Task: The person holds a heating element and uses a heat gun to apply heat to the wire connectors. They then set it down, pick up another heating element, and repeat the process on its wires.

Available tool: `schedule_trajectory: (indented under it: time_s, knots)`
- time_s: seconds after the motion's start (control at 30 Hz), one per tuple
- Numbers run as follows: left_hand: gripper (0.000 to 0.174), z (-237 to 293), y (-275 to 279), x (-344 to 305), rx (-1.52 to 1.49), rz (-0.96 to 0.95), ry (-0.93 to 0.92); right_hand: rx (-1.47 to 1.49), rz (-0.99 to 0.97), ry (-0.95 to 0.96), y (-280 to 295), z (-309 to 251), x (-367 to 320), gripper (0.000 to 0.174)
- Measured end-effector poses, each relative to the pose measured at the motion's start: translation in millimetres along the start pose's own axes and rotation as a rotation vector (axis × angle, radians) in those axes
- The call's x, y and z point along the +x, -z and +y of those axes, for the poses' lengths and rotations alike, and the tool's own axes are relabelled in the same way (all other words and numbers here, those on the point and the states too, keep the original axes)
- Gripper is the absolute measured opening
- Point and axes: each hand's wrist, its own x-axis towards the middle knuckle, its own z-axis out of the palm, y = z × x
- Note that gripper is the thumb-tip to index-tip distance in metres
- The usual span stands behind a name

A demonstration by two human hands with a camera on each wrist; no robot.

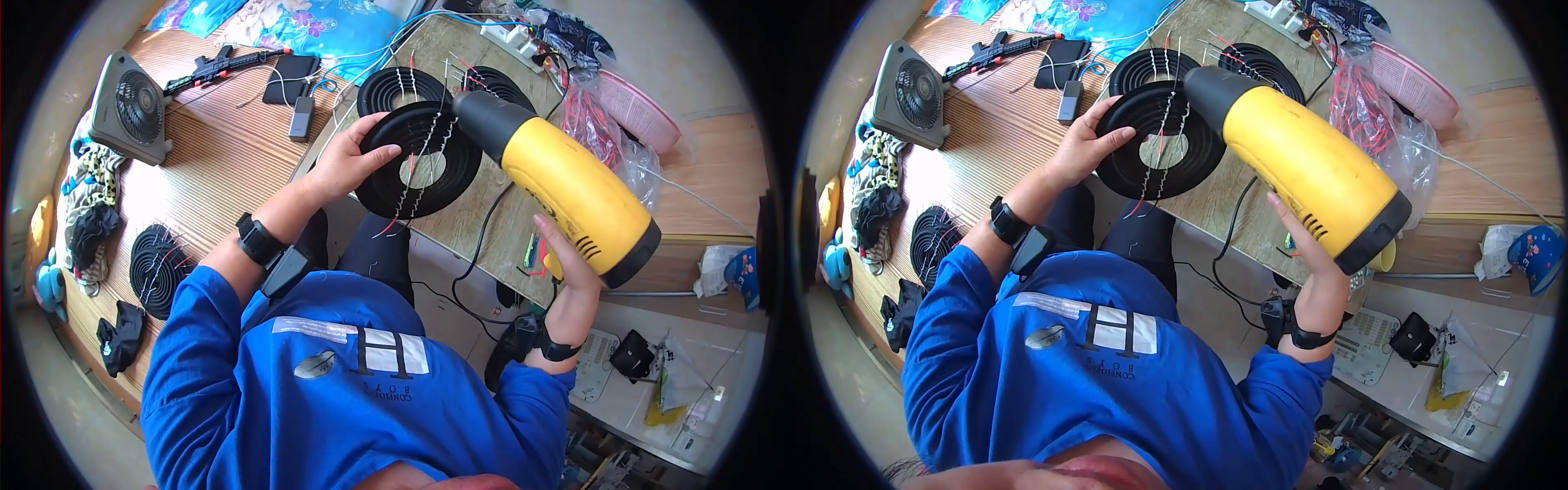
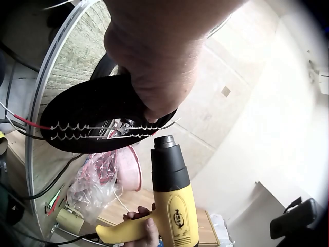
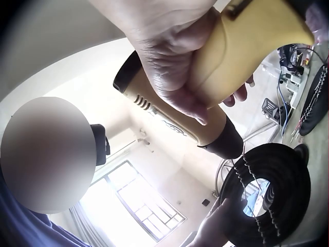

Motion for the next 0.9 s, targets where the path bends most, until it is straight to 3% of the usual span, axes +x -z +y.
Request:
schedule_trajectory:
  time_s: [0.1,0.4,0.5,0.63,0.9]
  knots:
    - [0.044,0,-1,0,-0.014,-0.004,0.005,-0.003,-0.042,0.152,7,8,4,0.039]
    - [0.042,5,-5,-2,0.04,-0.007,-0.002,0.077,-0.015,0.144,5,6,12,0.041]
    - [0.041,6,-6,-1,0.023,-0.044,0.006,0.109,-0.105,0.232,4,16,14,0.044]
    - [0.041,7,-6,-3,-0.02,-0.038,0.016,0.104,0.015,0.155,-2,8,23,0.045]
    - [0.04,2,-3,-1,-0.067,-0.038,0.013,0.146,-0.023,0.192,11,22,17,0.045]
